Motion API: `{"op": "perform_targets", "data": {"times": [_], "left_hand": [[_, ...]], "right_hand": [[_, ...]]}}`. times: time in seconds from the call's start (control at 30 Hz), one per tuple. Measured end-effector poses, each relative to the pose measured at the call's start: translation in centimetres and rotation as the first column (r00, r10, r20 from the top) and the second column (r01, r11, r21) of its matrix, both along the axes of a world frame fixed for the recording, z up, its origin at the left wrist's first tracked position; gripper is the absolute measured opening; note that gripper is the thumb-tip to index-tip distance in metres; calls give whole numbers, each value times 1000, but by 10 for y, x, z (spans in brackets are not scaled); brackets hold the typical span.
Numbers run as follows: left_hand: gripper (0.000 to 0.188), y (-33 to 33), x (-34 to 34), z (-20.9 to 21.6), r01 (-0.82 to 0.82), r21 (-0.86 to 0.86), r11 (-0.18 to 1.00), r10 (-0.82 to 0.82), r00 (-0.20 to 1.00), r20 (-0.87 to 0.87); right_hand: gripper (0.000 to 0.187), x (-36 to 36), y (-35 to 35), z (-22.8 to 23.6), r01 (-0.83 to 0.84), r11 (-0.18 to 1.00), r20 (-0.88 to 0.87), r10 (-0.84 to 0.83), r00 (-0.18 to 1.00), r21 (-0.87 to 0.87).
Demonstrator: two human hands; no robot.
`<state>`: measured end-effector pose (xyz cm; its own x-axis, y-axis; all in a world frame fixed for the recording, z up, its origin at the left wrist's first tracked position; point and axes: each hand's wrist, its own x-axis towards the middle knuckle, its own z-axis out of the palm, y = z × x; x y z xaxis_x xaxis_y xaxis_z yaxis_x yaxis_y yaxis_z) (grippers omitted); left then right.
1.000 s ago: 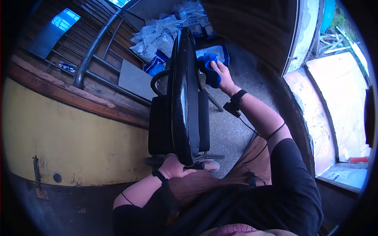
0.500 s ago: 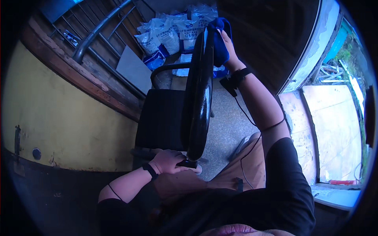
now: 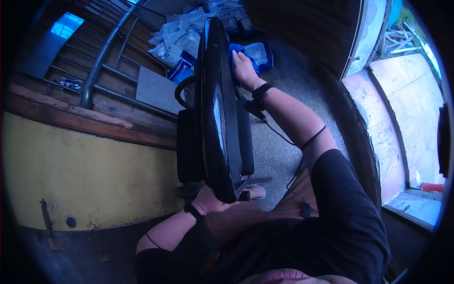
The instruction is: The person wipes the seat and frame of a chair with a cloth, then turns it over to wipe the underside. Finally, they wipe the backrest and the armrests of the chair.
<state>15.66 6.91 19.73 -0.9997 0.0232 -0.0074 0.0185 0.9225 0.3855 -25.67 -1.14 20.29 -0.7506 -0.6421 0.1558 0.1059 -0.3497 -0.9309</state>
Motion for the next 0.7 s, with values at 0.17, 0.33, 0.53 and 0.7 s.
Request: {"op": "perform_targets", "data": {"times": [0.17,0.33,0.53,0.7], "left_hand": [[33,10,-11,30,17,-73,997,-15,1000,23],[39,9,-4,15,2,-27,1000,-3,999,-44],[44,7,-1,25,-31,-91,995,35,998,43],[45,11,0,25,-51,-70,996,51,999,8]], "right_hand": [[47,16,66,134,-95,958,68,117,991,-269],[31,45,96,126,-216,858,-120,181,976,-467],[44,201,206,79,-228,822,-39,243,969,-522],[61,248,234,18,-305,768,-259,187,948,-563]]}}
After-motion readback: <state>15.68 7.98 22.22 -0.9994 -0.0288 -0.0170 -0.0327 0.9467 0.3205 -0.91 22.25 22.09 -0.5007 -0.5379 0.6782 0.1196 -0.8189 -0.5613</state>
